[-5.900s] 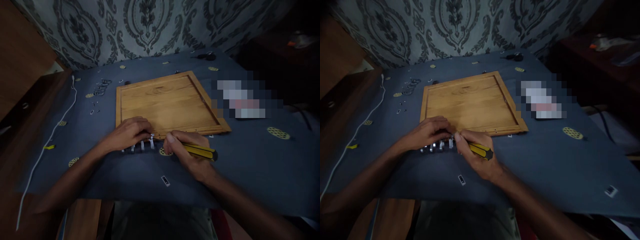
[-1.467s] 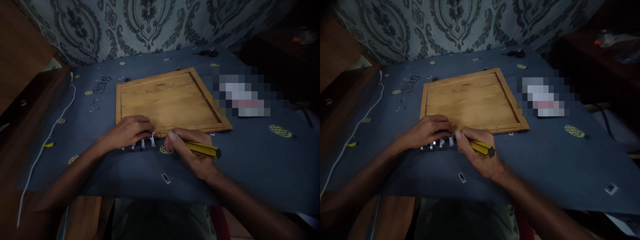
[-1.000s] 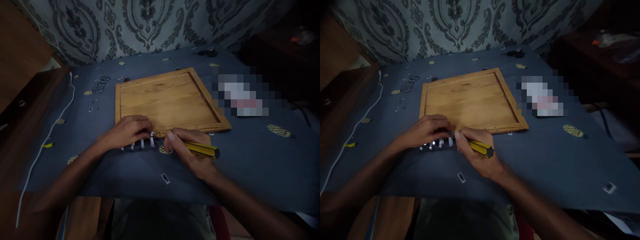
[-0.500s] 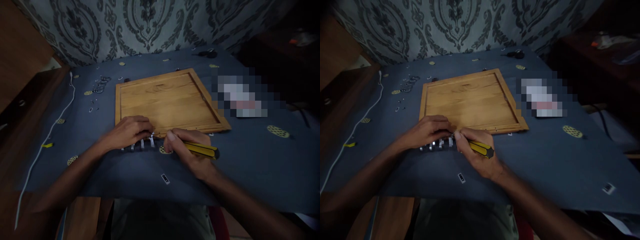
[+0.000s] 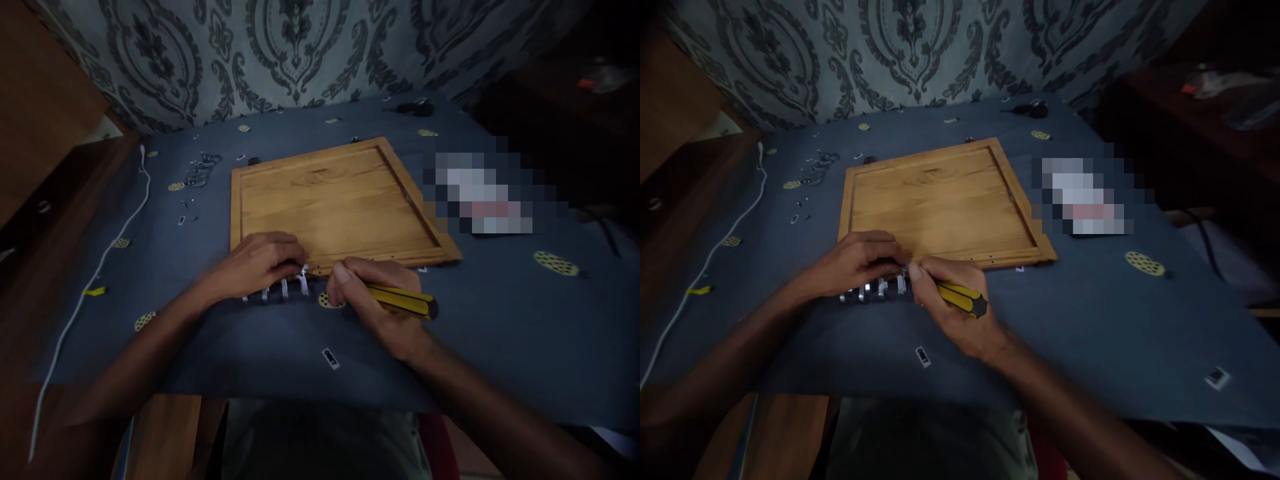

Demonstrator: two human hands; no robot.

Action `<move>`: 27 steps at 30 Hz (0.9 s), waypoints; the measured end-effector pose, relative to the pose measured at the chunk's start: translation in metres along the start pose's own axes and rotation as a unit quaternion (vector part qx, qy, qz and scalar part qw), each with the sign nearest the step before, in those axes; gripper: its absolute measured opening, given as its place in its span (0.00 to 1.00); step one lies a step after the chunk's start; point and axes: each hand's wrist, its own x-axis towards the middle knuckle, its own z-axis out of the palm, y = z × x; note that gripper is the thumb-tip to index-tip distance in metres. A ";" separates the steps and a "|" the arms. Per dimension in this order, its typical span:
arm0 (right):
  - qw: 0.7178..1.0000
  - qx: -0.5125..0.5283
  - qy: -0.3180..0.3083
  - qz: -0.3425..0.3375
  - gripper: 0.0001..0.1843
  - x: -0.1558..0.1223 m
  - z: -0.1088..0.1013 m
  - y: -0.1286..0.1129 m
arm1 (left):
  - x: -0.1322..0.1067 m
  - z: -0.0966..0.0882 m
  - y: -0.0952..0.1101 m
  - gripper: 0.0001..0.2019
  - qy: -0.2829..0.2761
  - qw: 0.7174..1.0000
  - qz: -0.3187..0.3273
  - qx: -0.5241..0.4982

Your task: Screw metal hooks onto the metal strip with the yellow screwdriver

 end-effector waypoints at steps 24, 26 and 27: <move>1.000 0.004 0.002 0.006 0.27 -0.001 0.000 0.001 | 0.000 0.001 0.001 0.06 0.009 1.000 0.006 -0.007; 1.000 0.005 0.000 0.007 0.27 -0.001 0.000 0.001 | 0.000 -0.001 0.002 0.06 0.002 1.000 0.005 -0.015; 1.000 0.005 -0.002 0.008 0.27 -0.001 0.000 0.001 | 0.000 -0.003 0.003 0.06 0.000 1.000 0.004 -0.021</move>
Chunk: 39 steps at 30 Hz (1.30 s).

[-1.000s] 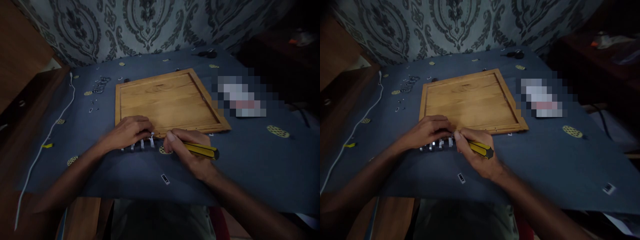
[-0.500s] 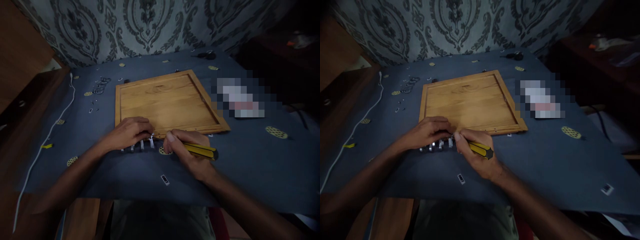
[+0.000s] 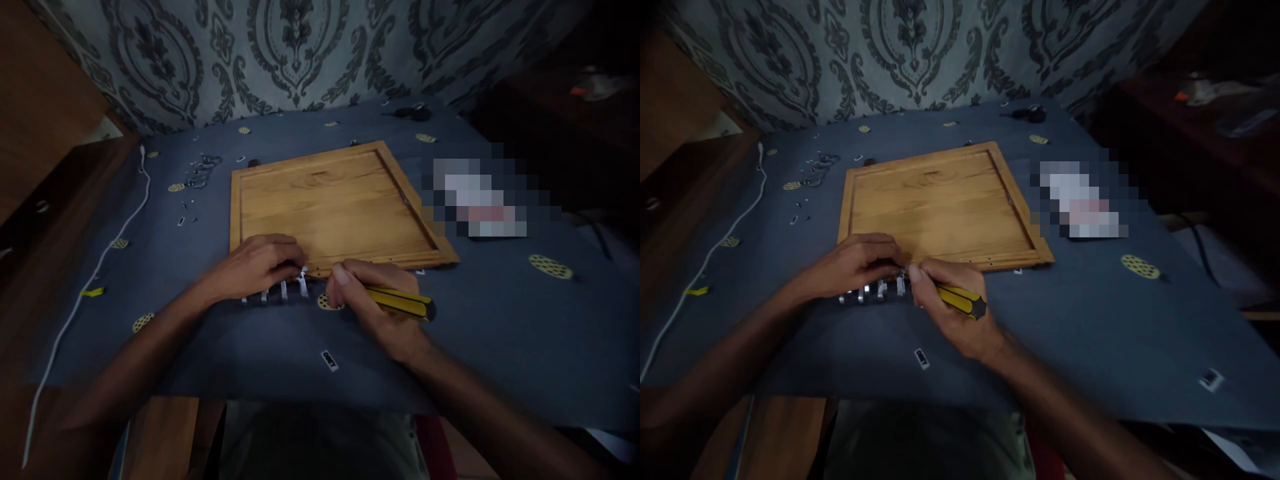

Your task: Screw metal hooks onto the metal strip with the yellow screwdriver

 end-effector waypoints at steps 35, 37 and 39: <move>1.000 -0.004 0.007 -0.009 0.27 0.001 0.001 0.002 | 0.001 0.007 -0.003 0.06 0.009 1.000 -0.003 0.006; 1.000 -0.001 0.004 -0.009 0.27 0.001 0.001 0.003 | 0.001 0.006 -0.002 0.06 0.006 1.000 -0.001 0.000; 1.000 0.004 0.002 -0.011 0.27 0.001 0.001 0.003 | 0.001 0.005 -0.002 0.06 0.005 1.000 0.002 -0.007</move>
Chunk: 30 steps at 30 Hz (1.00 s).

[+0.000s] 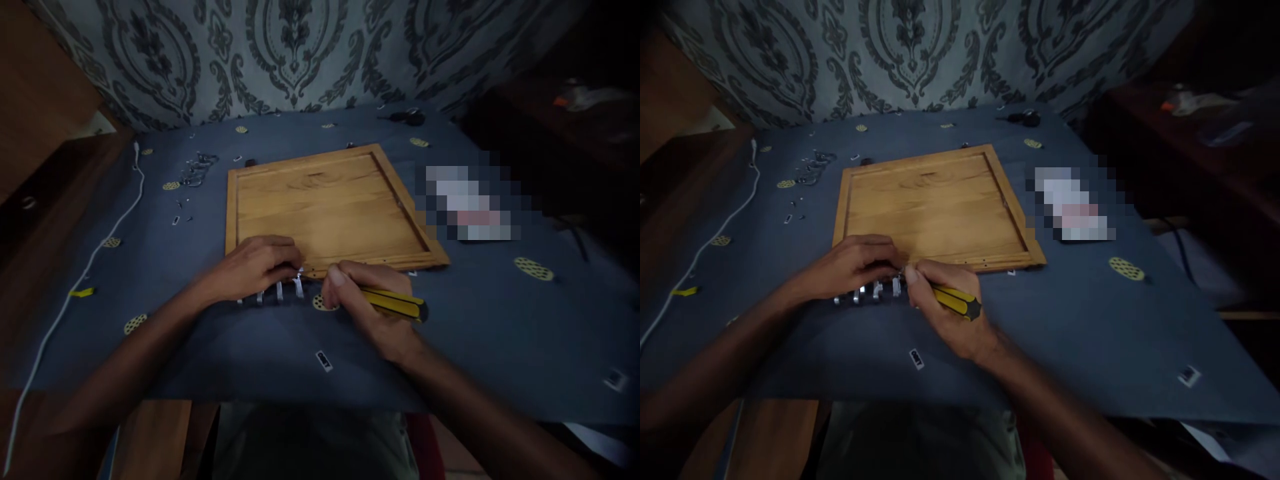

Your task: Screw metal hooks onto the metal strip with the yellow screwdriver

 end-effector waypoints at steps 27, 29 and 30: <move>0.998 0.047 -0.017 0.034 0.25 -0.002 0.003 0.002 | -0.001 0.007 -0.002 0.06 0.016 1.000 -0.008 -0.009; 0.998 0.050 -0.015 0.033 0.26 -0.002 0.003 0.003 | -0.002 0.008 -0.003 0.07 0.012 1.000 -0.006 -0.011; 0.998 0.049 -0.014 0.030 0.26 -0.002 0.003 0.003 | -0.002 0.008 -0.003 0.07 0.010 1.000 -0.006 -0.014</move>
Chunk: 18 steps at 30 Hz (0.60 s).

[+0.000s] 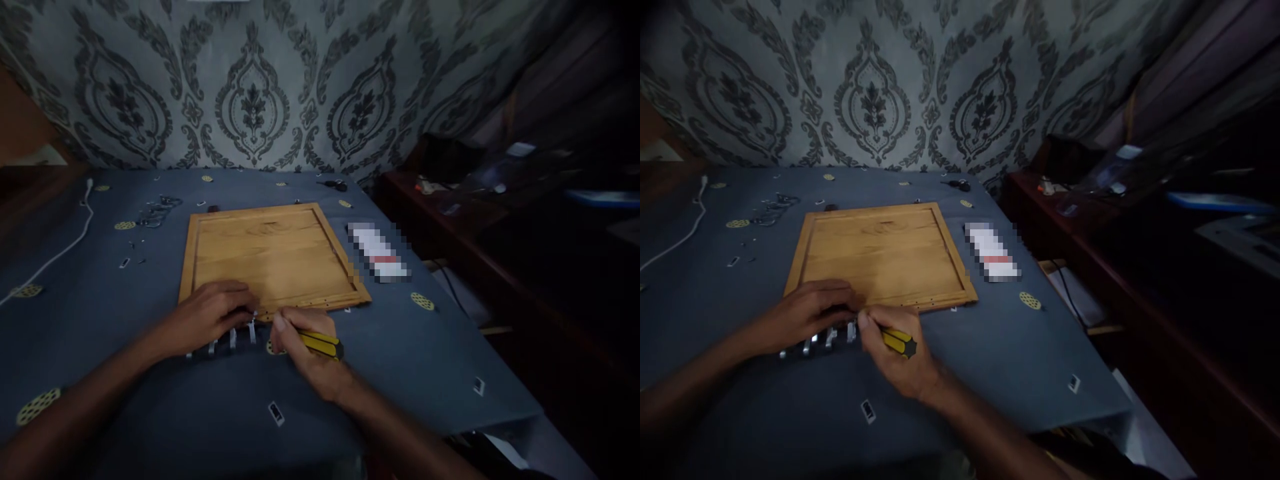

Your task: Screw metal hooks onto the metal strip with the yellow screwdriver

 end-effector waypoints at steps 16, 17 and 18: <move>1.000 0.001 -0.011 0.009 0.24 0.000 -0.001 -0.005 | 0.000 -0.001 -0.001 0.09 -0.010 1.000 0.004 -0.005; 1.000 0.003 -0.011 0.007 0.24 0.000 -0.001 -0.004 | 0.000 -0.001 -0.001 0.08 -0.010 1.000 0.003 -0.006; 1.000 0.004 -0.008 0.004 0.25 0.000 0.000 -0.003 | 0.001 -0.001 -0.001 0.07 -0.009 1.000 0.002 -0.007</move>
